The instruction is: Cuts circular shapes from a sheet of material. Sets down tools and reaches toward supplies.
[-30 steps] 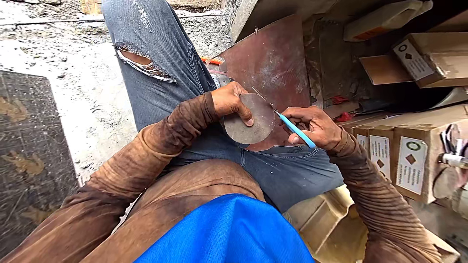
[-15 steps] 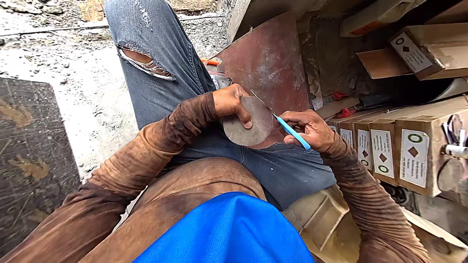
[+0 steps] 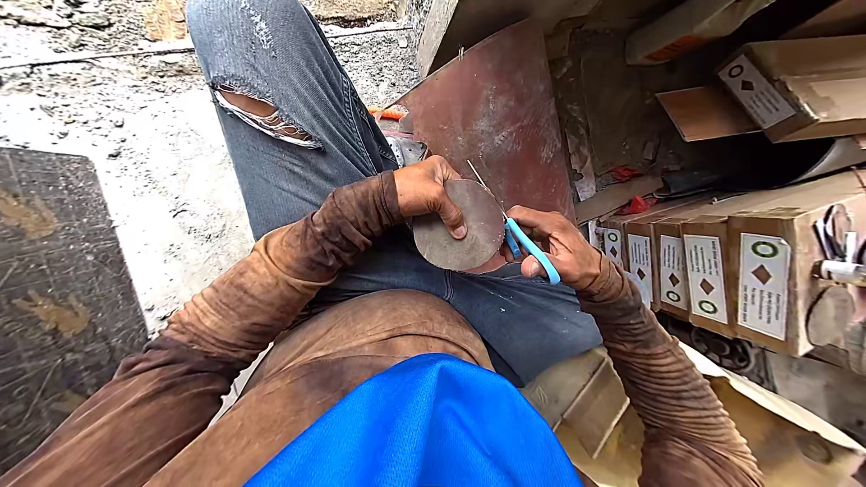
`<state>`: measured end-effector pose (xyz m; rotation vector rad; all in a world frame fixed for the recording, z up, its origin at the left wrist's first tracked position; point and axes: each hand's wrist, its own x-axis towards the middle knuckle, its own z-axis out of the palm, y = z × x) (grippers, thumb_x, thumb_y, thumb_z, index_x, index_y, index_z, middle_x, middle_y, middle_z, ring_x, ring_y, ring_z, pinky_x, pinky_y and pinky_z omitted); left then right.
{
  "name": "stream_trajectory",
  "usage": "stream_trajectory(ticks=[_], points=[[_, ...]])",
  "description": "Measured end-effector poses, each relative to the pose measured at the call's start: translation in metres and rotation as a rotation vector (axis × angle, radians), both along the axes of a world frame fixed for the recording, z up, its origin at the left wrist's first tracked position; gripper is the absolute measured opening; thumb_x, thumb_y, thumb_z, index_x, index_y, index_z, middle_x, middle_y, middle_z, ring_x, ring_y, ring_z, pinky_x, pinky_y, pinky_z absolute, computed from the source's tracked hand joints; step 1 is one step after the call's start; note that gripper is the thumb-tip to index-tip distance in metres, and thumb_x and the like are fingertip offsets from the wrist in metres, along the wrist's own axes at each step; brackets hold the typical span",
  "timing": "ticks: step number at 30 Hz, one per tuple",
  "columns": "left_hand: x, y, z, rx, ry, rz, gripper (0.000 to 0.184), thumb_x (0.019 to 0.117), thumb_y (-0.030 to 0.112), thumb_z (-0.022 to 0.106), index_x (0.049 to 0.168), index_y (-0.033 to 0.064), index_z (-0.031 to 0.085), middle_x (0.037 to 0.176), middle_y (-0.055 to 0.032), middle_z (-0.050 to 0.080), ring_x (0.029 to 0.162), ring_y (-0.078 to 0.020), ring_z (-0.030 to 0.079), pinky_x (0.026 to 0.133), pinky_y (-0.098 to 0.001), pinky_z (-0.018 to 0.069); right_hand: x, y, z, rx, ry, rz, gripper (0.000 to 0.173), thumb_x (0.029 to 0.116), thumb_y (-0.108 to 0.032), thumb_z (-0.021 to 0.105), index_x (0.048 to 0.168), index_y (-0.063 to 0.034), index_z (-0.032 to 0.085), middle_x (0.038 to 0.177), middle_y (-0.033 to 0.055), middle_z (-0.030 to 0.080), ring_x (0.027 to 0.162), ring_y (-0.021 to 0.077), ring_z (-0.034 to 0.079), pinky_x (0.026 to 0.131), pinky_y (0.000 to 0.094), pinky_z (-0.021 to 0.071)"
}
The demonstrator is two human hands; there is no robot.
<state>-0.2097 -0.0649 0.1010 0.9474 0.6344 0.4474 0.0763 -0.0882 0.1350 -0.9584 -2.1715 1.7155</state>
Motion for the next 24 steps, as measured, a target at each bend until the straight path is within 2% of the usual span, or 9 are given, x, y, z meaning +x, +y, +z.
stream_trajectory(ticks=[4, 8, 10, 12, 15, 18, 20, 22, 24], points=[[-0.003, 0.002, -0.002, 0.025, -0.006, -0.014, 0.016, 0.067, -0.008, 0.082, 0.071, 0.0016, 0.07, 0.069, -0.0104, 0.073, 0.06, -0.0134, 0.07, 0.056, -0.0296, 0.059, -0.001, -0.003, -0.002, 0.022, 0.015, -0.035, 0.069, 0.0864, -0.073, 0.064, 0.104, -0.007, 0.067, 0.071, -0.0051, 0.063, 0.061, 0.0026, 0.059, 0.053, 0.0201, 0.0492], [-0.005, 0.003, -0.004, 0.027, 0.027, 0.023, 0.016, 0.0659, -0.008, 0.082, 0.072, 0.0012, 0.07, 0.069, -0.0105, 0.073, 0.06, -0.0134, 0.07, 0.056, -0.03, 0.0595, 0.002, -0.009, -0.01, 0.147, -0.024, -0.156, 0.044, 0.0897, -0.044, 0.077, 0.104, -0.0023, 0.071, 0.063, -0.0073, 0.056, 0.052, -0.0018, 0.048, 0.047, 0.0156, 0.0407], [-0.005, 0.005, -0.005, 0.036, 0.034, 0.024, 0.016, 0.0655, -0.008, 0.082, 0.071, 0.0014, 0.07, 0.068, -0.0101, 0.073, 0.059, -0.013, 0.07, 0.056, -0.0298, 0.0593, 0.003, -0.009, -0.011, 0.108, -0.032, -0.154, 0.042, 0.0891, -0.039, 0.079, 0.107, -0.0021, 0.07, 0.066, -0.0063, 0.058, 0.055, -0.0005, 0.052, 0.05, 0.0166, 0.0449], [-0.005, 0.004, -0.005, 0.042, 0.028, 0.005, 0.016, 0.0658, -0.008, 0.082, 0.071, 0.0019, 0.071, 0.069, -0.0095, 0.073, 0.06, -0.0127, 0.07, 0.056, -0.0297, 0.0593, 0.003, -0.008, -0.012, -0.028, 0.031, -0.102, 0.049, 0.0899, -0.048, 0.077, 0.11, -0.0037, 0.067, 0.071, -0.0044, 0.063, 0.06, 0.0027, 0.059, 0.054, 0.0195, 0.0516], [-0.003, 0.002, -0.006, 0.034, 0.036, -0.018, 0.016, 0.0653, -0.008, 0.082, 0.072, 0.0013, 0.071, 0.07, -0.0103, 0.073, 0.06, -0.0136, 0.07, 0.057, -0.0304, 0.0594, 0.002, -0.005, -0.012, -0.25, 0.107, 0.018, 0.073, 0.0877, -0.075, 0.06, 0.114, -0.0075, 0.061, 0.086, 0.0029, 0.071, 0.07, 0.0111, 0.067, 0.056, 0.0242, 0.0541], [-0.003, 0.002, -0.007, 0.042, 0.033, -0.036, 0.016, 0.0659, -0.007, 0.082, 0.072, 0.0016, 0.07, 0.07, -0.0102, 0.073, 0.06, -0.0134, 0.07, 0.056, -0.0299, 0.0591, 0.001, -0.007, -0.011, -0.218, 0.096, 0.007, 0.078, 0.0848, -0.079, 0.059, 0.113, -0.0069, 0.061, 0.083, 0.0024, 0.069, 0.067, 0.0099, 0.065, 0.056, 0.0232, 0.0533], [-0.002, 0.003, -0.007, 0.047, 0.051, -0.046, 0.016, 0.0656, -0.007, 0.082, 0.072, 0.0014, 0.07, 0.07, -0.0103, 0.073, 0.061, -0.0138, 0.07, 0.057, -0.0301, 0.0593, 0.0, -0.009, -0.009, -0.121, 0.074, -0.045, 0.068, 0.0879, -0.07, 0.065, 0.113, -0.0061, 0.064, 0.077, -0.0012, 0.066, 0.065, 0.0066, 0.062, 0.057, 0.0224, 0.053], [-0.001, 0.003, -0.006, 0.057, 0.081, -0.077, 0.016, 0.0654, -0.007, 0.083, 0.072, 0.001, 0.071, 0.07, -0.0104, 0.073, 0.06, -0.014, 0.07, 0.057, -0.0306, 0.0592, 0.003, -0.008, -0.01, 0.055, 0.003, -0.133, 0.05, 0.0925, -0.05, 0.073, 0.112, -0.0035, 0.067, 0.07, -0.0037, 0.063, 0.058, 0.0029, 0.057, 0.052, 0.0208, 0.0494], [0.0, 0.002, -0.005, 0.056, 0.09, -0.069, 0.015, 0.0668, -0.008, 0.082, 0.073, 0.0008, 0.072, 0.07, -0.0101, 0.073, 0.061, -0.0138, 0.07, 0.057, -0.0304, 0.0596, 0.016, 0.005, -0.017, 0.223, -0.208, -0.338, 0.034, 0.0925, -0.026, 0.074, 0.115, -0.0005, 0.068, 0.076, 0.0043, 0.068, 0.059, 0.0102, 0.059, 0.054, 0.03, 0.0525]])
